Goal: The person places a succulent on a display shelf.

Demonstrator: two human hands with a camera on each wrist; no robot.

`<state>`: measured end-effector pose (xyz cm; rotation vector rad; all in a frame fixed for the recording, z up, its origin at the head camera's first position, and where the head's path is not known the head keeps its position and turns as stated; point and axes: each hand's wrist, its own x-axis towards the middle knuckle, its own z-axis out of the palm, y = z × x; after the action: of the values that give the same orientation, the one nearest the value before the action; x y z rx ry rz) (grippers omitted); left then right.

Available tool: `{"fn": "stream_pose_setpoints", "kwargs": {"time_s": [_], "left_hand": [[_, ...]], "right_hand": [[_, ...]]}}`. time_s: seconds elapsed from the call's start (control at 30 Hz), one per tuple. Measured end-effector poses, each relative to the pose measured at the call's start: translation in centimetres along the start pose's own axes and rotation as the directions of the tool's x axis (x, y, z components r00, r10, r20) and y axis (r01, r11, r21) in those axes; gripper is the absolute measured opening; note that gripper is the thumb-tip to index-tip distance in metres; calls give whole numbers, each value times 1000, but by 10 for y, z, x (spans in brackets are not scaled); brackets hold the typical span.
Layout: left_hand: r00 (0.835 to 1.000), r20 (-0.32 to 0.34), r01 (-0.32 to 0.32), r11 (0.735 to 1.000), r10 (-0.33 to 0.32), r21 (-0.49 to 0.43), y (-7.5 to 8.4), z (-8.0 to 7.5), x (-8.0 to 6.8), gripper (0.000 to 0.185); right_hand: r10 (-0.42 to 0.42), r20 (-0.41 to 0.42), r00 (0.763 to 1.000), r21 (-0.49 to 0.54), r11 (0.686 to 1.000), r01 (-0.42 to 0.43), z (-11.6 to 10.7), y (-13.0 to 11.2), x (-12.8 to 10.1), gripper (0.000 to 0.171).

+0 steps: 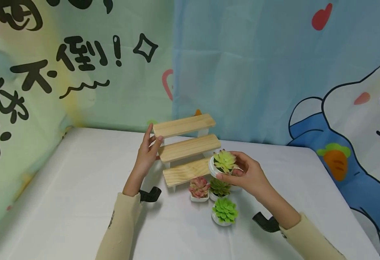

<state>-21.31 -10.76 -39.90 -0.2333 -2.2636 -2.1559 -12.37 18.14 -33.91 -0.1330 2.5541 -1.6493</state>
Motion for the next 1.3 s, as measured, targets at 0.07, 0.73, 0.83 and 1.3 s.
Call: {"fn": "stream_pose_setpoints", "kwargs": {"time_s": [0.07,0.73,0.83,1.3], "left_hand": [[1000,5,-3,1000,3,2,1,1,1,66],[1000,-14,-9,1000,9,19,-1,-2,1,66],[1000,-13,-9,1000,9,9,-1,-1,1,66],[1000,-9,-13,1000,12,-12,-1,0,1,66]], "right_hand": [[-14,-1,1000,-11,1000,14,1,-5,5,65],[3,38,999,-79,997,0,10,-26,47,78],[0,33,999,-100,995,3,12,-28,53,77],[-1,44,999,-113,994,6,23,-46,85,81]]}}
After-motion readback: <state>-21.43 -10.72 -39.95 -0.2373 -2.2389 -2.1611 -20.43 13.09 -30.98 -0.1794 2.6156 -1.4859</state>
